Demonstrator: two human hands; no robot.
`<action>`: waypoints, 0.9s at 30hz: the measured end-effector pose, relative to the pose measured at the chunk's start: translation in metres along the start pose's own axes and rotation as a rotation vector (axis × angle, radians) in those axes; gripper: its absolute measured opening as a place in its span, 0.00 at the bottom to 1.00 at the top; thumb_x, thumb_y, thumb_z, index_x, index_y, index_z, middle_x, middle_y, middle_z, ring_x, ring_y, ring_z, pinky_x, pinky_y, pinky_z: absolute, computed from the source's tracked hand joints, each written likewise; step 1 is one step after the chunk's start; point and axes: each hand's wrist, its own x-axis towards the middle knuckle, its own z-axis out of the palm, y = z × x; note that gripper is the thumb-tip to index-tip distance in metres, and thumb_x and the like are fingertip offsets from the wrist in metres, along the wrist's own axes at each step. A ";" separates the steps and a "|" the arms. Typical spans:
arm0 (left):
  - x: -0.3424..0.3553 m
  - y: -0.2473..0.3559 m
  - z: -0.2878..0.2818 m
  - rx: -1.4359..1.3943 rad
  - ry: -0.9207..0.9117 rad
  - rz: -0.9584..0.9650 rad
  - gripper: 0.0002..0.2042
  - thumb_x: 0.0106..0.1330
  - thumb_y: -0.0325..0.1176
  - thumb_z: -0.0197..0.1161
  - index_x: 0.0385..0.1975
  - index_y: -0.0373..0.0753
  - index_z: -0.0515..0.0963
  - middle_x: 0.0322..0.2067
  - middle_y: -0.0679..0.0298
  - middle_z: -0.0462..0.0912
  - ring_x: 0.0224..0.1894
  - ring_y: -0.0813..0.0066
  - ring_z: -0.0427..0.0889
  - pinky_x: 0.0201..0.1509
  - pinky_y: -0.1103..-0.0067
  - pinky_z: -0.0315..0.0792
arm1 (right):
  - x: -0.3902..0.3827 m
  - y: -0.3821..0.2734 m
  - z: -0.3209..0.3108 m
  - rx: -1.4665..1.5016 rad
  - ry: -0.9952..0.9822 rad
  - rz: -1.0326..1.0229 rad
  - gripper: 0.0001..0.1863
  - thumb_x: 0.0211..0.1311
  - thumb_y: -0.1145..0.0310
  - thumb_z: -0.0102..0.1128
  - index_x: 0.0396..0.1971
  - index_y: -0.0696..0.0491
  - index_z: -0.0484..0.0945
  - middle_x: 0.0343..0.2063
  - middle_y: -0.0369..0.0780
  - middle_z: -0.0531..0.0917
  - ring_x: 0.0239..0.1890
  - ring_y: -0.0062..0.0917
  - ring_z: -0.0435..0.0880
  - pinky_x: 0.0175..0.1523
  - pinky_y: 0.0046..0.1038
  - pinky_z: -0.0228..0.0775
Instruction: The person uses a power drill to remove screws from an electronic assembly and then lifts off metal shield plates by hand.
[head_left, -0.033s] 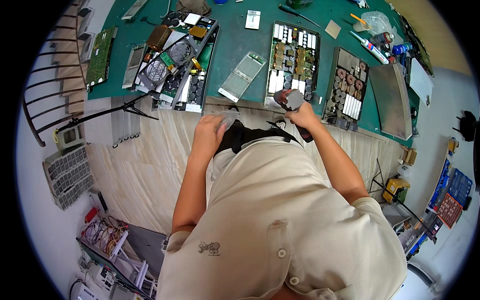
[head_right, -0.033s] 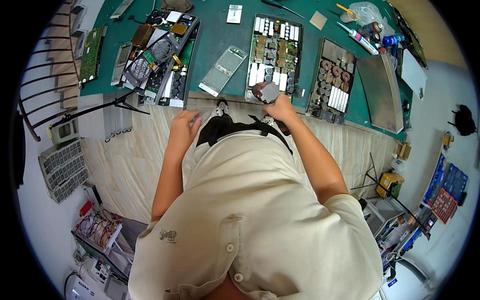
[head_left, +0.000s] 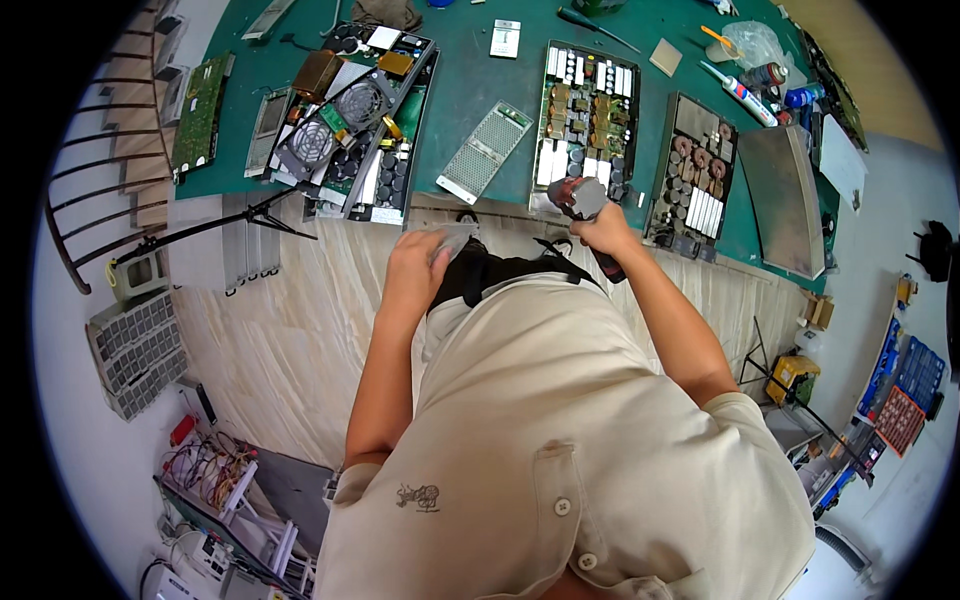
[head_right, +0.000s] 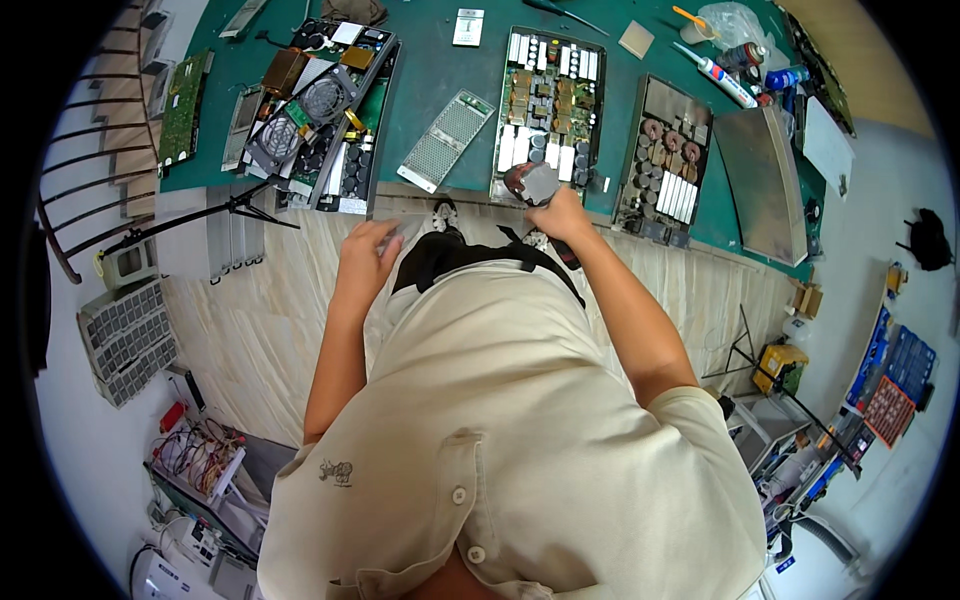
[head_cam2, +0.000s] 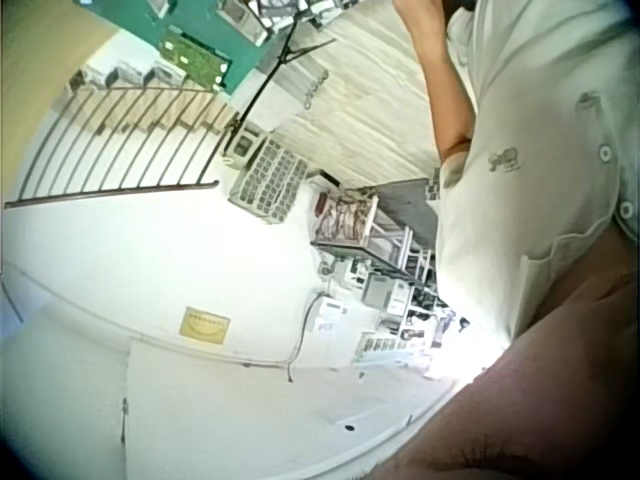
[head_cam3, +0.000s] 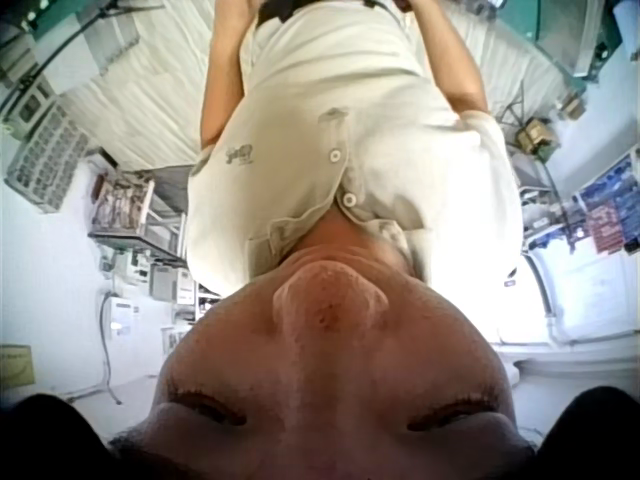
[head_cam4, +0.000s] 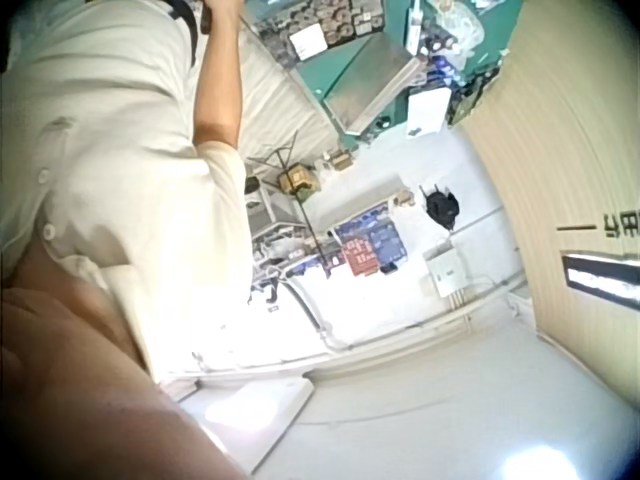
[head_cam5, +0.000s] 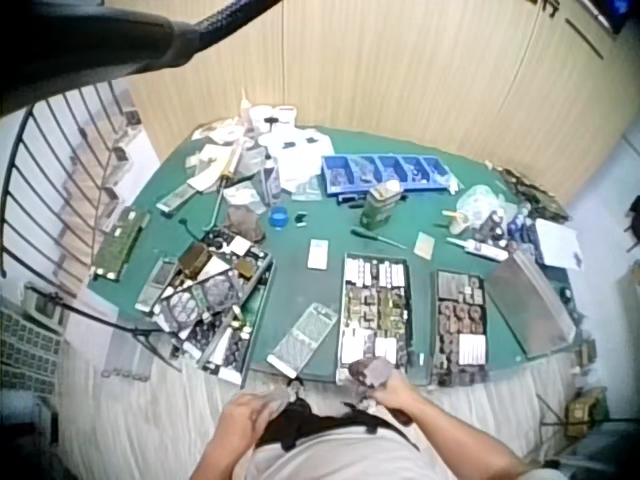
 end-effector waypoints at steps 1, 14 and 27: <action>-0.001 -0.001 0.000 0.004 -0.008 -0.010 0.12 0.63 0.26 0.70 0.46 0.34 0.85 0.38 0.51 0.87 0.38 0.52 0.83 0.44 0.66 0.78 | 0.003 0.003 0.002 0.002 0.010 -0.005 0.24 0.44 0.62 0.74 0.43 0.58 0.84 0.37 0.52 0.89 0.42 0.45 0.89 0.48 0.39 0.80; -0.002 -0.003 -0.004 0.038 -0.010 -0.021 0.13 0.63 0.27 0.70 0.46 0.33 0.85 0.37 0.51 0.87 0.34 0.56 0.83 0.42 0.67 0.78 | 0.018 0.014 0.008 0.039 0.014 0.030 0.22 0.42 0.61 0.76 0.38 0.58 0.86 0.32 0.49 0.89 0.37 0.41 0.90 0.46 0.38 0.82; 0.002 -0.001 -0.001 0.033 -0.015 -0.031 0.13 0.63 0.27 0.70 0.47 0.32 0.84 0.38 0.51 0.87 0.35 0.57 0.84 0.43 0.67 0.78 | 0.012 0.002 0.009 -0.113 0.069 -0.124 0.21 0.46 0.63 0.73 0.42 0.56 0.85 0.37 0.51 0.89 0.43 0.46 0.89 0.49 0.40 0.81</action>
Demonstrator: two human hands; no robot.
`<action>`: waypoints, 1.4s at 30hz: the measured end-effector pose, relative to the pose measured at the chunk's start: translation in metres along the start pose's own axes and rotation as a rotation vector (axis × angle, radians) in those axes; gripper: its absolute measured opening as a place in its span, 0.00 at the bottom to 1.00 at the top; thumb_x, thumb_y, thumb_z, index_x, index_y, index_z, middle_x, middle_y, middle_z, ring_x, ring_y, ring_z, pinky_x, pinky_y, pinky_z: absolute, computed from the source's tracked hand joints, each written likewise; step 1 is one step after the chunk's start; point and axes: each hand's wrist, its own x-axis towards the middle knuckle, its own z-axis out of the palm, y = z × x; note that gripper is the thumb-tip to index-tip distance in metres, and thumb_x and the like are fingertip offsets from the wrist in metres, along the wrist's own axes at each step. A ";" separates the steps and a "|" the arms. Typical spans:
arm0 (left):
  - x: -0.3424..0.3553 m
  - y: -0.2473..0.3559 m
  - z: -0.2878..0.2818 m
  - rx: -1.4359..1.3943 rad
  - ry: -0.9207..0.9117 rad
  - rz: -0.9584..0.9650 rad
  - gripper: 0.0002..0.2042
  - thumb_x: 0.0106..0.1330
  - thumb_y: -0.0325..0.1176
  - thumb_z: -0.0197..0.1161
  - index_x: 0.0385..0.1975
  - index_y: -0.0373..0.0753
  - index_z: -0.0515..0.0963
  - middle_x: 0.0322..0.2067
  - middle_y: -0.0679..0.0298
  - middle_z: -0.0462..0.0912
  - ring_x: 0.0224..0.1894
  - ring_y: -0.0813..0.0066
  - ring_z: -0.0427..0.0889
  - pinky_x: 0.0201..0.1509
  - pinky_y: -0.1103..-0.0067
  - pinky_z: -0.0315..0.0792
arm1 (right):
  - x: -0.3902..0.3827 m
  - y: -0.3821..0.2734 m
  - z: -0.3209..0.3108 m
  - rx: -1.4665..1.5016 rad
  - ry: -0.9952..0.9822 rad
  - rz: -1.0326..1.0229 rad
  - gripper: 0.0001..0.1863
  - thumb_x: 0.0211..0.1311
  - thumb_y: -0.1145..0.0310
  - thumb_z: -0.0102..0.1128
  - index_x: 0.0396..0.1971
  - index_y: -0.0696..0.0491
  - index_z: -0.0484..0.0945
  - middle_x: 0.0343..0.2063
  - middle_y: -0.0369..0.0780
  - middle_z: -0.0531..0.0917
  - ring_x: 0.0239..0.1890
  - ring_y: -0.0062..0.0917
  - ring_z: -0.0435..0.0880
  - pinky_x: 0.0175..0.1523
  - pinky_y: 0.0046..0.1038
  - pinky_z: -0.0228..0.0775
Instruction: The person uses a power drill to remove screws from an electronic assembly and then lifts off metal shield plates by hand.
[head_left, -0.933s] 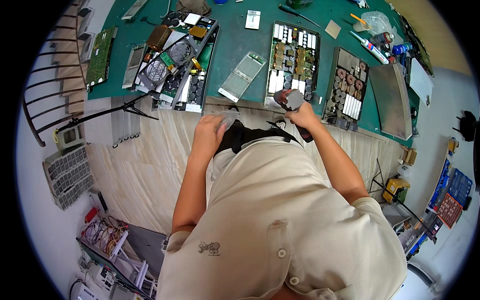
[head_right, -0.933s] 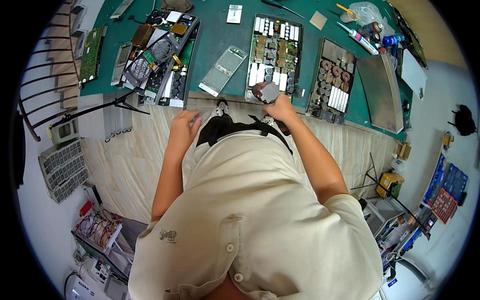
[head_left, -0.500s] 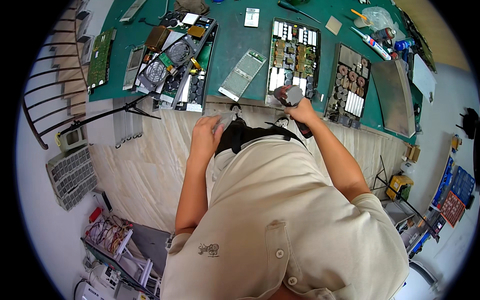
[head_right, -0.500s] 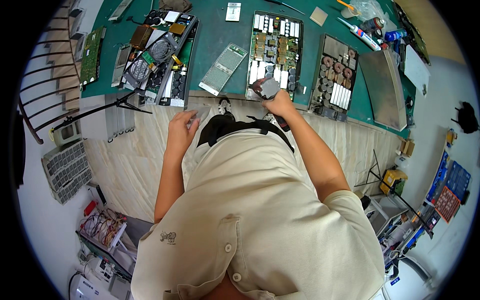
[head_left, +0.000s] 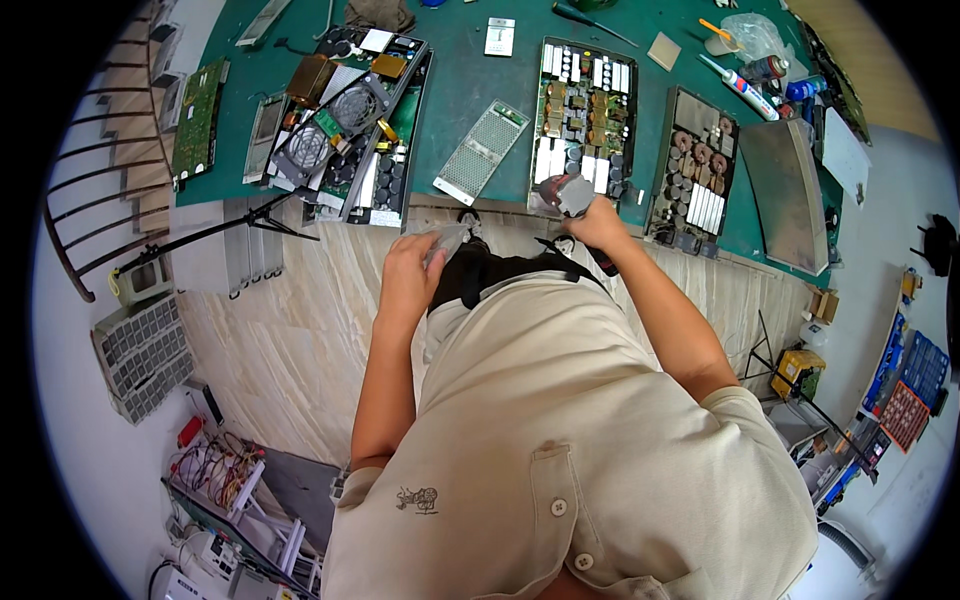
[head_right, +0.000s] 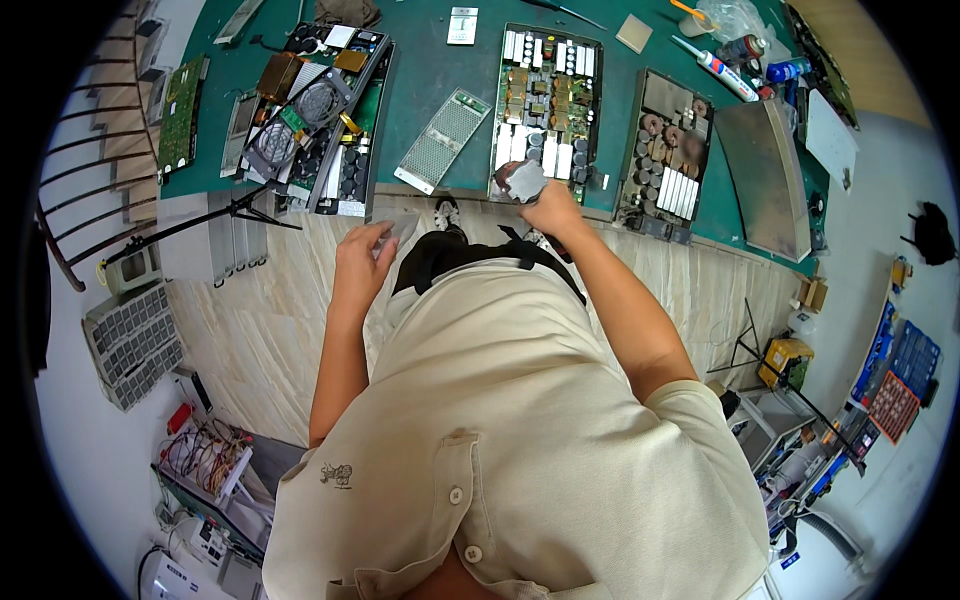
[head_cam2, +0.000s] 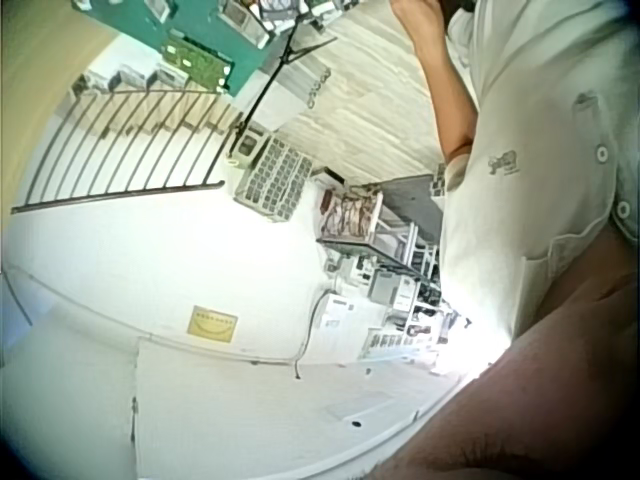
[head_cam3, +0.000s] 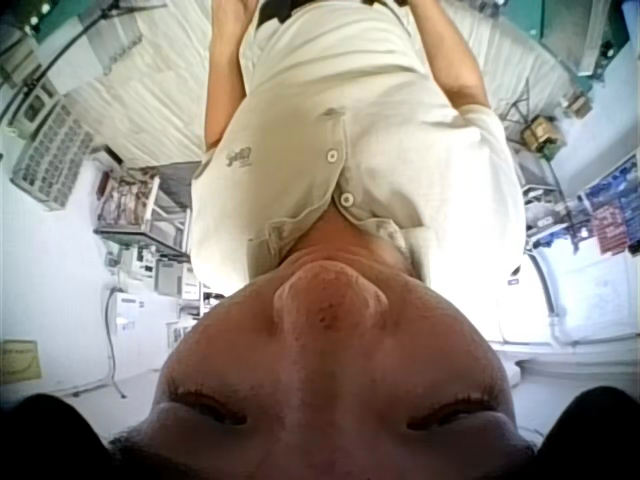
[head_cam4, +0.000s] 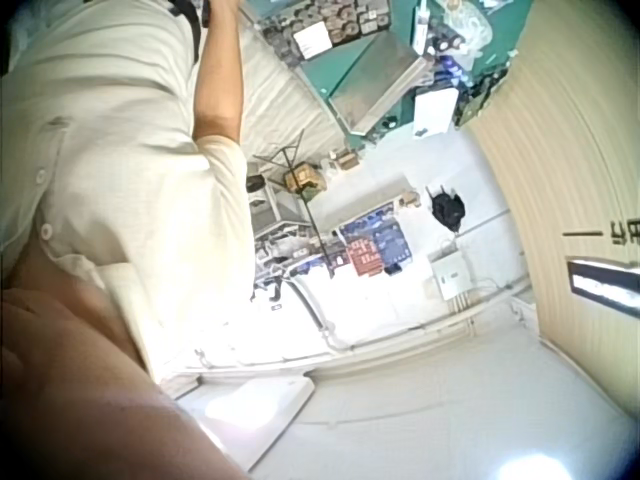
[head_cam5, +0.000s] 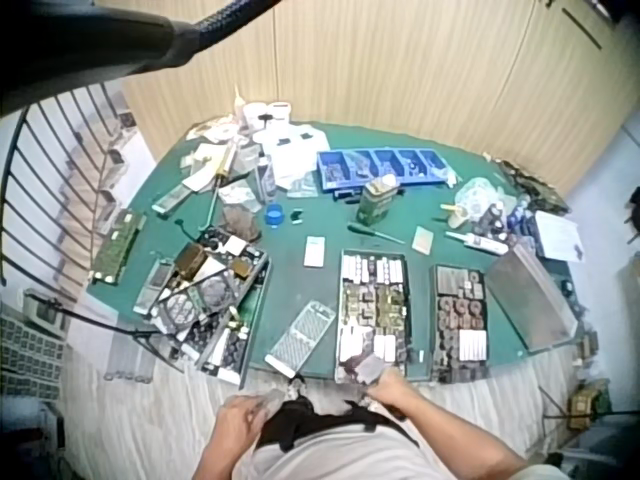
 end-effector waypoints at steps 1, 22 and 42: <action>0.001 0.001 0.000 0.001 -0.002 0.001 0.13 0.63 0.27 0.70 0.47 0.32 0.84 0.38 0.51 0.87 0.35 0.56 0.85 0.43 0.67 0.78 | 0.000 0.000 0.000 -0.045 -0.024 0.020 0.22 0.47 0.64 0.72 0.44 0.55 0.85 0.39 0.51 0.89 0.44 0.46 0.89 0.50 0.41 0.81; 0.028 0.015 0.000 -0.122 -0.019 0.041 0.14 0.60 0.24 0.69 0.46 0.30 0.84 0.41 0.46 0.86 0.45 0.43 0.82 0.51 0.60 0.76 | 0.004 -0.061 -0.013 -0.200 -0.109 0.215 0.24 0.50 0.63 0.68 0.49 0.56 0.85 0.47 0.53 0.88 0.51 0.47 0.87 0.57 0.41 0.79; 0.040 0.016 0.020 -0.122 -0.030 0.173 0.12 0.62 0.28 0.70 0.44 0.31 0.84 0.37 0.48 0.86 0.41 0.48 0.84 0.48 0.63 0.77 | -0.012 -0.018 -0.008 0.342 0.013 0.324 0.21 0.45 0.68 0.76 0.41 0.61 0.83 0.30 0.43 0.89 0.24 0.27 0.89 0.33 0.32 0.82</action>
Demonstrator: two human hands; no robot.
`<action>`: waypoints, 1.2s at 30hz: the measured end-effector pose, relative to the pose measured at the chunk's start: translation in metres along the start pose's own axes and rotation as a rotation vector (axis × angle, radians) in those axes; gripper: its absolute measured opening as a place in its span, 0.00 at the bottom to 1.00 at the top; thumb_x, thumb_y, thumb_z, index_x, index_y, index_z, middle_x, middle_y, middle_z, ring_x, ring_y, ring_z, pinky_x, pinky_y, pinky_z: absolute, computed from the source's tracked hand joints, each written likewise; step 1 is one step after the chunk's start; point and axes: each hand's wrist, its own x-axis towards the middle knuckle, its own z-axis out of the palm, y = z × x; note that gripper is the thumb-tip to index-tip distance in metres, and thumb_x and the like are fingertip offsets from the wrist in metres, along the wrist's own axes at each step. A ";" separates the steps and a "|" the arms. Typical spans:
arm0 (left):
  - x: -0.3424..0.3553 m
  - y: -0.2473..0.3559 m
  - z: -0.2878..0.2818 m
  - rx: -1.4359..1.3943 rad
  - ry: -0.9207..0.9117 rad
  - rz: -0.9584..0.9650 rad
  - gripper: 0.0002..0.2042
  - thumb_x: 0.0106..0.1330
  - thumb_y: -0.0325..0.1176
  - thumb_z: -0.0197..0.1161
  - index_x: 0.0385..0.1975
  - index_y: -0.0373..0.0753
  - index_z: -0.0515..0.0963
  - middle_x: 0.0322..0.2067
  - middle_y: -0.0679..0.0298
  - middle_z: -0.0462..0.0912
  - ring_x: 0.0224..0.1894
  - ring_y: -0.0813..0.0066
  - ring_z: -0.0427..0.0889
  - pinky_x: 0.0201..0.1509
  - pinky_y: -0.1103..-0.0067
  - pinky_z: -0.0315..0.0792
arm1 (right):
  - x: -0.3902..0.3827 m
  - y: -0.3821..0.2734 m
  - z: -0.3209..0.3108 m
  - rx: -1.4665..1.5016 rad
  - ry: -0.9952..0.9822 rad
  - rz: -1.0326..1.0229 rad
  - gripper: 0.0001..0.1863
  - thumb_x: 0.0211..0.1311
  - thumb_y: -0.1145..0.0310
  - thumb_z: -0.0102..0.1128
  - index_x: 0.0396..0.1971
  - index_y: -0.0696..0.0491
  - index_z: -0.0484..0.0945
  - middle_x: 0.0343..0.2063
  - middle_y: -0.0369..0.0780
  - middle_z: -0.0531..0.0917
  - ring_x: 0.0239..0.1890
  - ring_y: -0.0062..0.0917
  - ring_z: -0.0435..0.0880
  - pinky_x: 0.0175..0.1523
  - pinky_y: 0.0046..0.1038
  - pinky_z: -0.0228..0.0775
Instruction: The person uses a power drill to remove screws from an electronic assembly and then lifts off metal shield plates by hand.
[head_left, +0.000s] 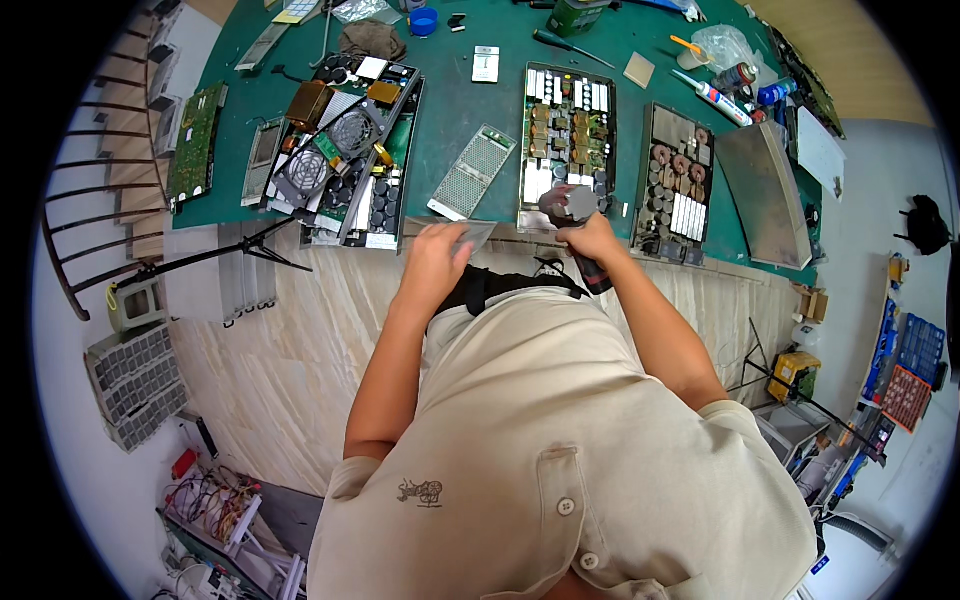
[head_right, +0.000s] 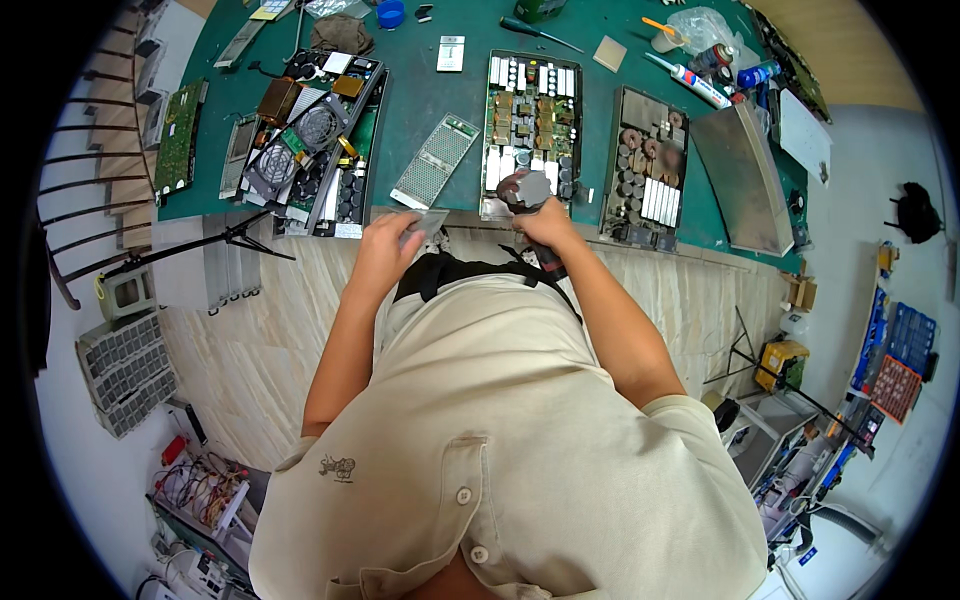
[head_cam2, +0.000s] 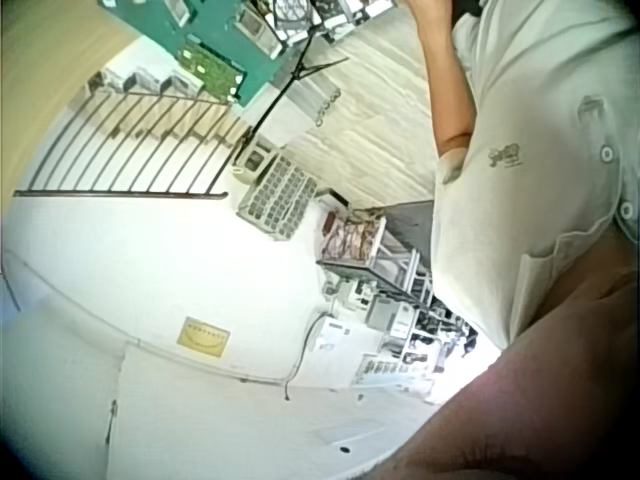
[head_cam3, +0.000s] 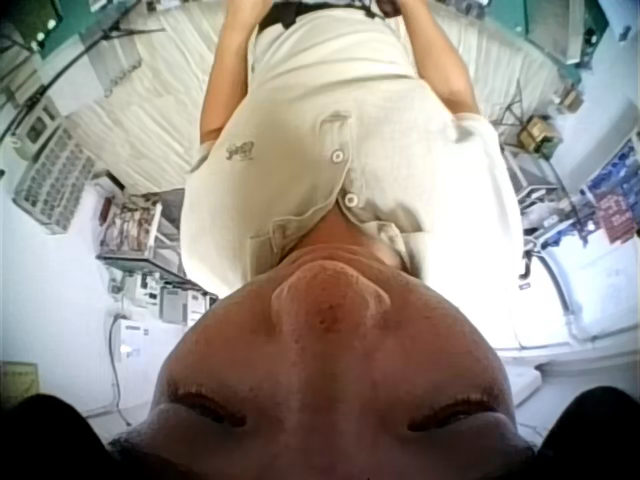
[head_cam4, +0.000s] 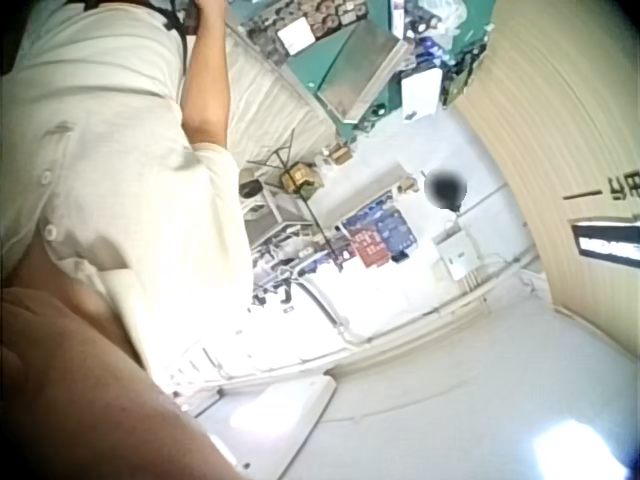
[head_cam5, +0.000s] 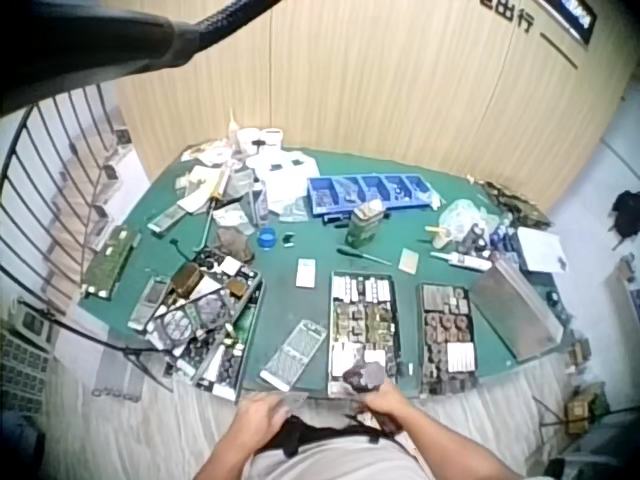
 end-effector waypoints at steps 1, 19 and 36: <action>0.000 0.000 0.001 0.006 -0.008 0.001 0.12 0.62 0.28 0.70 0.44 0.31 0.84 0.37 0.48 0.86 0.41 0.48 0.84 0.48 0.63 0.77 | -0.012 -0.003 -0.005 0.113 0.002 -0.008 0.23 0.46 0.72 0.74 0.45 0.62 0.81 0.30 0.42 0.88 0.23 0.26 0.87 0.30 0.32 0.80; 0.003 0.010 -0.007 0.015 -0.089 -0.031 0.12 0.61 0.27 0.70 0.43 0.31 0.83 0.35 0.49 0.86 0.39 0.48 0.84 0.45 0.63 0.77 | -0.009 0.019 0.008 -0.136 0.051 -0.197 0.18 0.45 0.64 0.75 0.35 0.60 0.86 0.25 0.45 0.88 0.29 0.33 0.90 0.40 0.34 0.81; -0.011 0.002 -0.013 0.010 -0.042 -0.099 0.13 0.62 0.27 0.71 0.45 0.31 0.84 0.36 0.50 0.87 0.36 0.54 0.86 0.39 0.69 0.79 | 0.004 0.007 0.009 -0.287 -0.002 -0.188 0.27 0.44 0.60 0.77 0.46 0.55 0.85 0.42 0.51 0.89 0.47 0.45 0.88 0.54 0.40 0.80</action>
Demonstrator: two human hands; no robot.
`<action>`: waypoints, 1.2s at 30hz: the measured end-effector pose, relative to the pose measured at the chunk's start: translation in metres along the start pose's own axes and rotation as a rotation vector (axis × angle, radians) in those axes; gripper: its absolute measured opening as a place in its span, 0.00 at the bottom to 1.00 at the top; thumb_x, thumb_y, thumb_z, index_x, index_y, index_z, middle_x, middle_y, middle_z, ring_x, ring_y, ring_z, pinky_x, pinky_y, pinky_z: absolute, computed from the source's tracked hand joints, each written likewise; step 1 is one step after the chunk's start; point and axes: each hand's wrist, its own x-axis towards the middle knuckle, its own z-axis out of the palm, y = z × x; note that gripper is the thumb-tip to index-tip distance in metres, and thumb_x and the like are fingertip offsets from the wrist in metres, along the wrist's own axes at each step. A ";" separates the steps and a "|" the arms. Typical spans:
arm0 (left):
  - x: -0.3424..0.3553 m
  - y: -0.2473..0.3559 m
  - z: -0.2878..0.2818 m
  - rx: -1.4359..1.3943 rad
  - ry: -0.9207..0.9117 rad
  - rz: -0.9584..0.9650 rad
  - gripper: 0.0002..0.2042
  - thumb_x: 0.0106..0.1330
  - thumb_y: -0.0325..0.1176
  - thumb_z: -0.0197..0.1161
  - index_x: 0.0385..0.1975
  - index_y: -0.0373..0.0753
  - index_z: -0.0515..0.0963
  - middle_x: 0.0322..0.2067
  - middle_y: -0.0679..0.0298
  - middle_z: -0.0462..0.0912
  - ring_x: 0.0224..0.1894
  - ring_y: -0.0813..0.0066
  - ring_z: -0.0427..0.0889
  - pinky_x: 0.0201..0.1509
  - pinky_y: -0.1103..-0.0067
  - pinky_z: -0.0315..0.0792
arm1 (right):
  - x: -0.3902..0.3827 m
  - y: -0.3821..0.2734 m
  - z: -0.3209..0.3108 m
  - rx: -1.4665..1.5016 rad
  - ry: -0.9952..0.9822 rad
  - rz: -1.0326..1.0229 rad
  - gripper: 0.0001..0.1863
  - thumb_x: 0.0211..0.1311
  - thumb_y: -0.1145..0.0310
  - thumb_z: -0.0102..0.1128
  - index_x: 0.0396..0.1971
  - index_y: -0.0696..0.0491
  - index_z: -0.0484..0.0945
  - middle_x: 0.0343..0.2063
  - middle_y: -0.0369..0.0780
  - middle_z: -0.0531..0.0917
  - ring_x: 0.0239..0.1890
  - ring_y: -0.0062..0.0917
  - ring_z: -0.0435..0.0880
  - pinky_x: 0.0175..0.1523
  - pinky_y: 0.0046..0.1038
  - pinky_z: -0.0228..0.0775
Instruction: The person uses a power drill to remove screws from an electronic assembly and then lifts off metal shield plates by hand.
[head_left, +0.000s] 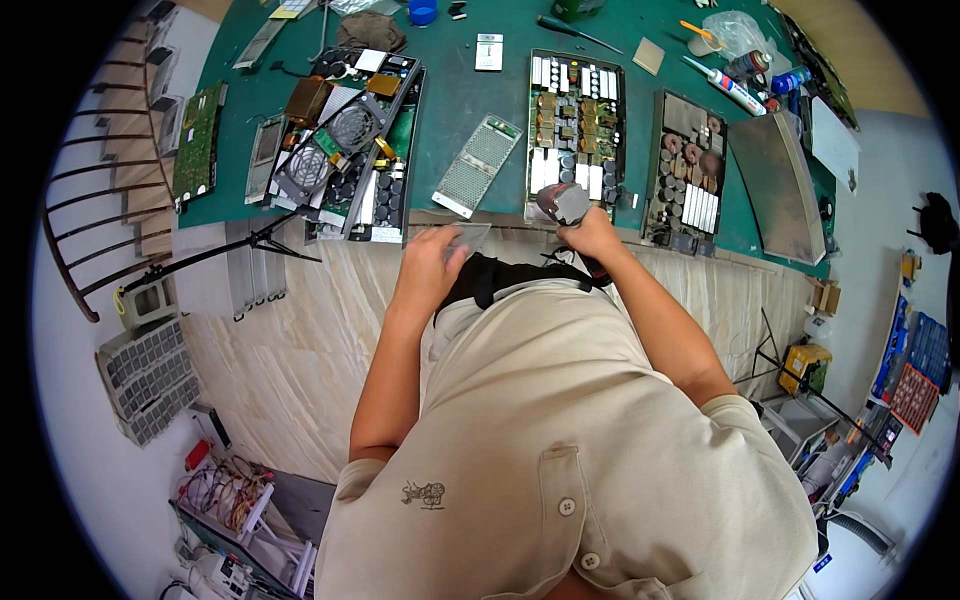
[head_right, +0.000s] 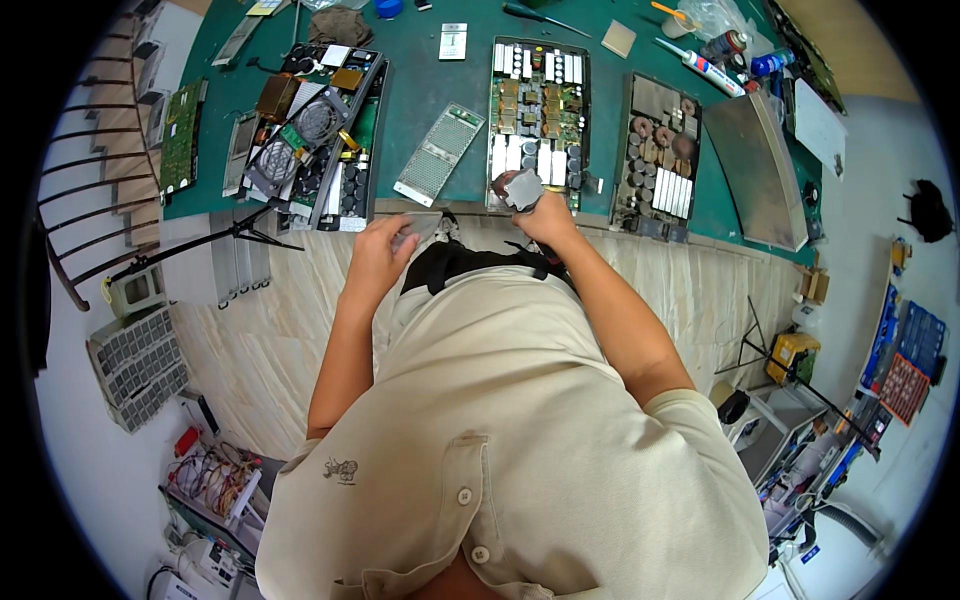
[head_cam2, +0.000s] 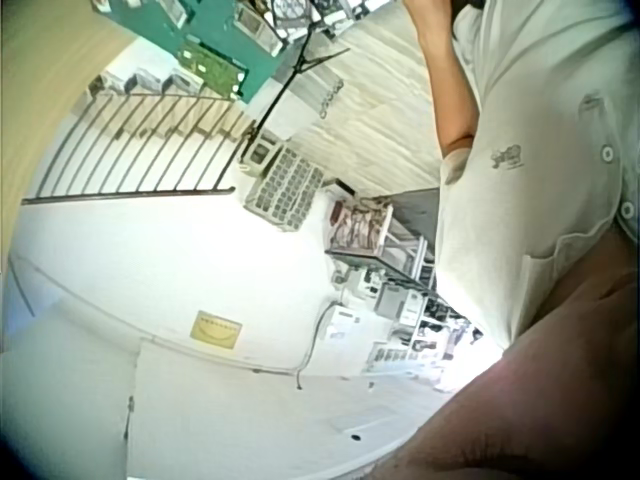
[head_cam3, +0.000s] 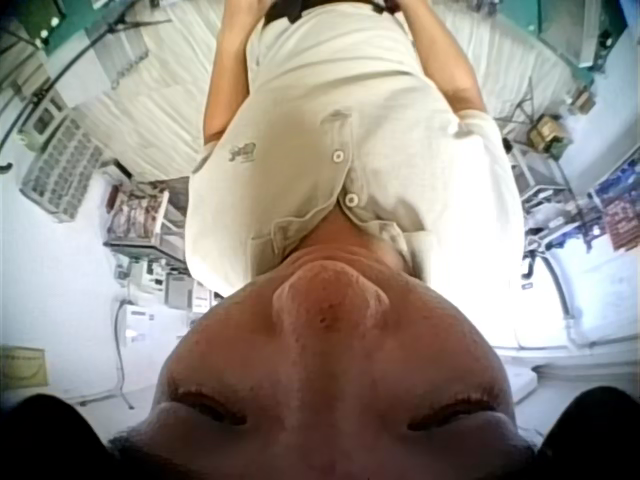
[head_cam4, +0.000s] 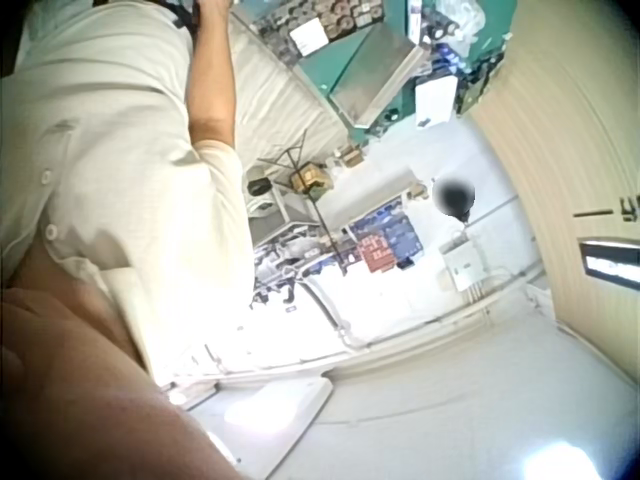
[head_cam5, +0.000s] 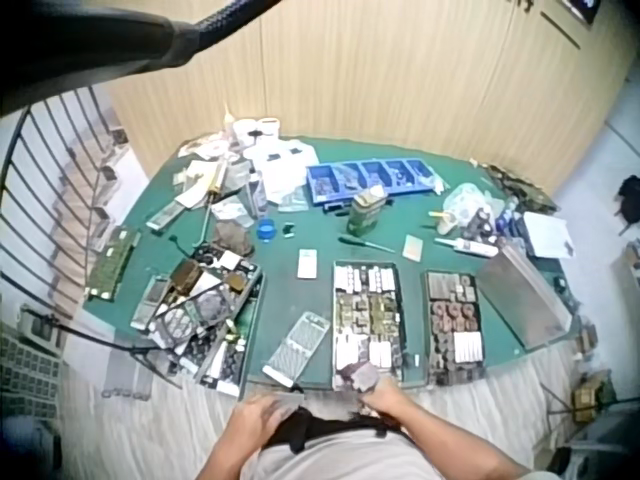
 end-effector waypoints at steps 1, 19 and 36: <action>0.000 0.000 -0.001 0.000 0.001 -0.002 0.13 0.62 0.27 0.71 0.45 0.31 0.84 0.36 0.50 0.87 0.36 0.54 0.86 0.39 0.69 0.79 | 0.002 0.001 0.001 -0.022 -0.001 0.006 0.27 0.44 0.59 0.76 0.46 0.55 0.85 0.42 0.51 0.89 0.47 0.46 0.88 0.54 0.40 0.80; 0.008 0.003 0.002 0.005 0.032 0.062 0.12 0.62 0.27 0.70 0.44 0.32 0.84 0.35 0.49 0.87 0.38 0.52 0.86 0.42 0.67 0.78 | 0.015 -0.005 0.003 -0.135 -0.004 -0.017 0.23 0.48 0.61 0.70 0.44 0.57 0.86 0.43 0.54 0.88 0.47 0.49 0.87 0.54 0.42 0.80; 0.008 0.001 0.001 0.013 0.022 0.055 0.12 0.61 0.27 0.71 0.44 0.32 0.84 0.35 0.49 0.86 0.37 0.51 0.85 0.42 0.66 0.78 | 0.008 -0.003 -0.010 0.096 -0.032 0.086 0.20 0.45 0.61 0.78 0.35 0.59 0.87 0.25 0.45 0.89 0.30 0.34 0.90 0.43 0.34 0.82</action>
